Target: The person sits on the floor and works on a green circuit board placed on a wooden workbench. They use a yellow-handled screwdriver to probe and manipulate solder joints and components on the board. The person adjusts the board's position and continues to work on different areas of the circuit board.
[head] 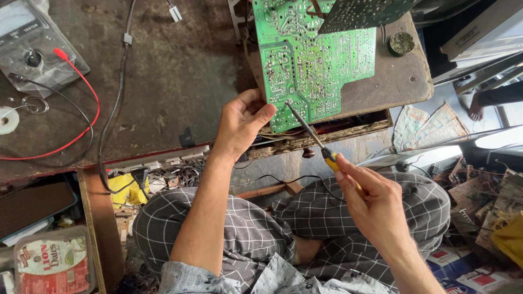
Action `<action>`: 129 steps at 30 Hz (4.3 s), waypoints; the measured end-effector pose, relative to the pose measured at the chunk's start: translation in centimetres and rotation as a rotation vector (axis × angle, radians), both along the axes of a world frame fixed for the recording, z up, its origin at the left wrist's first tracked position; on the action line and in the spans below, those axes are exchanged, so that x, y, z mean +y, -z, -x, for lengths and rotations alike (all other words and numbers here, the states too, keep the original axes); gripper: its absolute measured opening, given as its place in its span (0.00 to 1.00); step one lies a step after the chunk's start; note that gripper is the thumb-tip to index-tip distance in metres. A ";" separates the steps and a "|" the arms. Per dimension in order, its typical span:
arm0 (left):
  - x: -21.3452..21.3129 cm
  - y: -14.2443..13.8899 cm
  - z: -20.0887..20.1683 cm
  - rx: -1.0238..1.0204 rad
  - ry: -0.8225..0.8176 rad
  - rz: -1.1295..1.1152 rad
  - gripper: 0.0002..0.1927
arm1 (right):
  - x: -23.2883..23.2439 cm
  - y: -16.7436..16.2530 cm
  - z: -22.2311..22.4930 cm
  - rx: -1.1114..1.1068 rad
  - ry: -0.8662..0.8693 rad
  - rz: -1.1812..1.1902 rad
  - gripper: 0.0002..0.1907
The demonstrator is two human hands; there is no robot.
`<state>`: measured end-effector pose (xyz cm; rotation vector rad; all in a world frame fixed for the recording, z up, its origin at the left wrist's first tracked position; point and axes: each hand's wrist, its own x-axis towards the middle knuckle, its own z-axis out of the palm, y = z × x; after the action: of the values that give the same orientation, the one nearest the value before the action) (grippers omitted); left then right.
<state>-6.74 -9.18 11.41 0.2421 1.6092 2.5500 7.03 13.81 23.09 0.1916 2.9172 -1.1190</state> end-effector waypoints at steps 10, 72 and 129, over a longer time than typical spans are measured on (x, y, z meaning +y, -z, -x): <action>-0.1 0.2 0.0 -0.005 0.008 -0.009 0.23 | -1.0 -1.1 -0.4 0.122 -0.048 -0.063 0.18; -0.2 0.1 0.1 0.009 0.013 -0.006 0.22 | 3.3 4.8 -0.3 -0.089 0.140 0.590 0.19; 0.0 0.2 0.0 -0.006 0.007 -0.035 0.22 | 1.3 0.9 0.3 -0.103 0.139 -0.016 0.19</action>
<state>-6.79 -9.21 11.19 0.2431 1.5597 2.5735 6.76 15.08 22.19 0.4442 2.8598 -1.0679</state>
